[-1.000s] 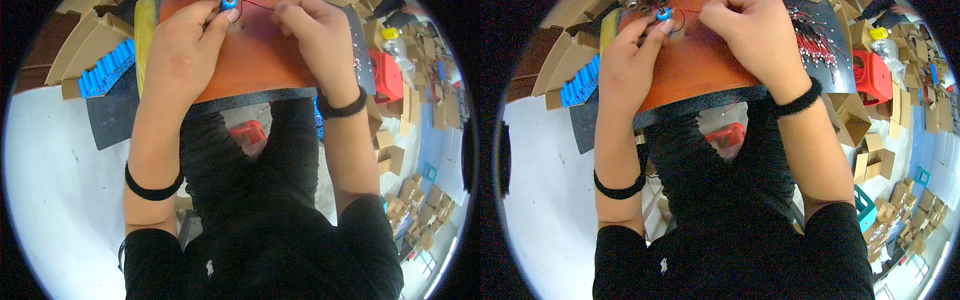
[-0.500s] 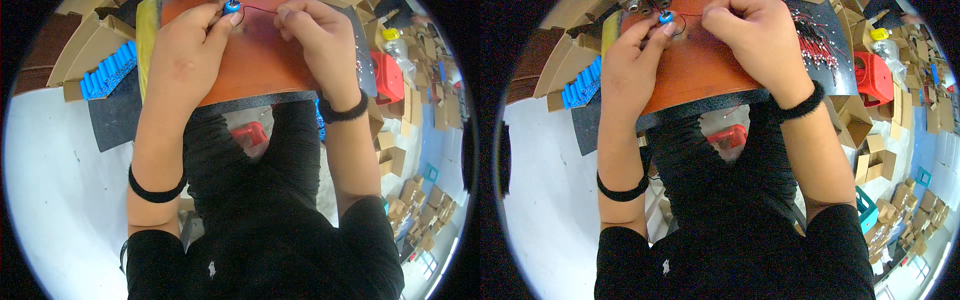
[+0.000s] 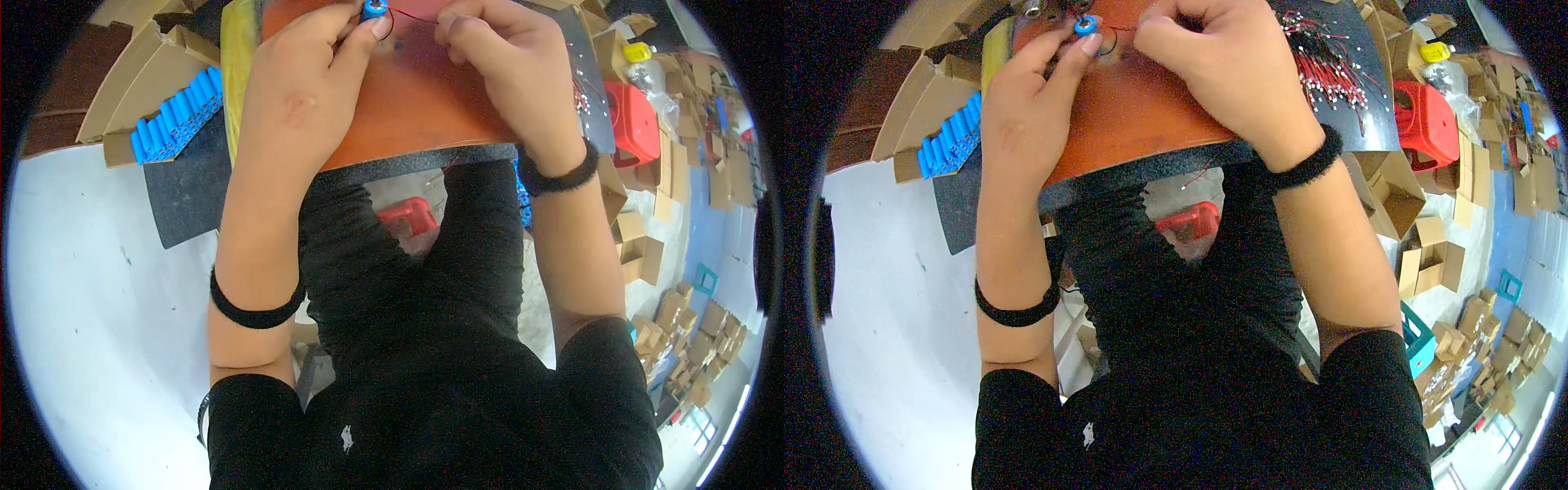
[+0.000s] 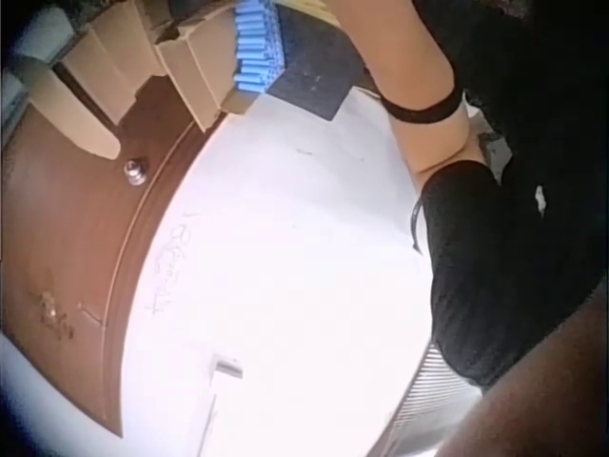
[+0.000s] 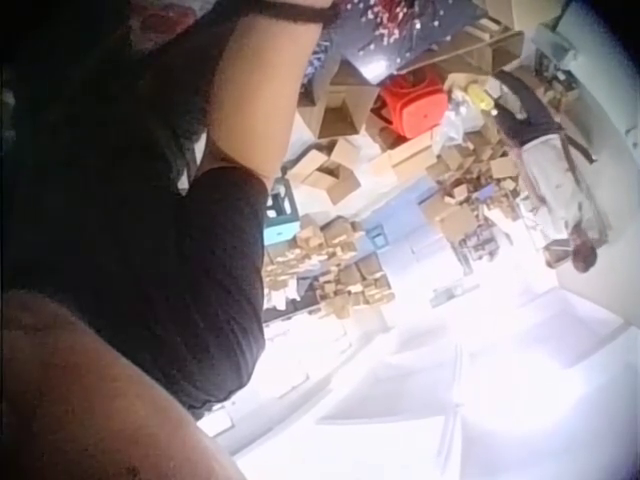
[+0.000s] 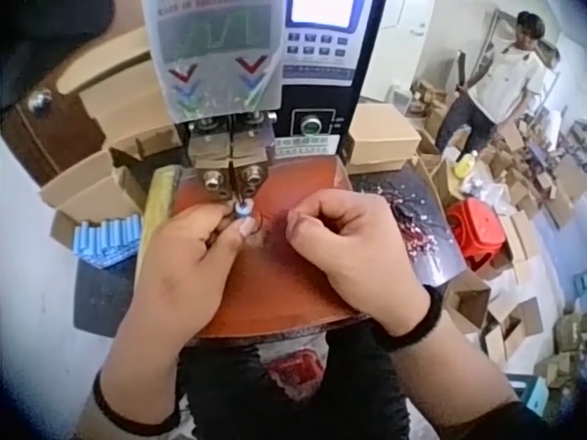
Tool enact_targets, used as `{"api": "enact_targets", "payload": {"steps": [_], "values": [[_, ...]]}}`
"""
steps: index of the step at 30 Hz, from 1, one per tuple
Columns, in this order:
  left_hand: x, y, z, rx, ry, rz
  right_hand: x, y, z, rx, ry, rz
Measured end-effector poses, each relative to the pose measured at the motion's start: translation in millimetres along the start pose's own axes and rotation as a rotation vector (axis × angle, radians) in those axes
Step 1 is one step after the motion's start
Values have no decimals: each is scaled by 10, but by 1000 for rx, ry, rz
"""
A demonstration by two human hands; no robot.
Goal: Spot welding individual battery cells into a pack using a specialized welding machine.
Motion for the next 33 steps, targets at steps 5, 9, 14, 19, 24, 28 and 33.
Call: {"api": "enact_targets", "payload": {"steps": [5, 9, 14, 19, 24, 28, 33], "values": [[-18, -21, -8, -27, -4, -19, 12, -16, 8, 8, 9, 10], [-37, -46, -12, 48, 63, 101, -4, -18, 14, -14, 36, 10], [26, -12, -67, 67, 25, 139, 52, 2, -6, -17, 162, -83], [19, 10, 22, -81, 173, -65, 34, 67, -48, -50, 123, -111], [77, 131, 13, -91, 229, 159, -186, 235, -250, 37, 50, -181], [-44, 160, -55, -117, 291, 18, -730, 822, -1001, 246, 135, -292], [17, 114, 0, -94, 180, 93, -226, 1967, -2373, 580, 616, 37]]}}
Point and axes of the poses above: each hand's wrist, its own y-axis away from the middle knuckle, its own z-axis out of the palm, x = y × z, the point moved 5 cm from there along -y, towards the middle knuckle, and after that the axes turned 9 degrees about -y, right-handed, at the moved point
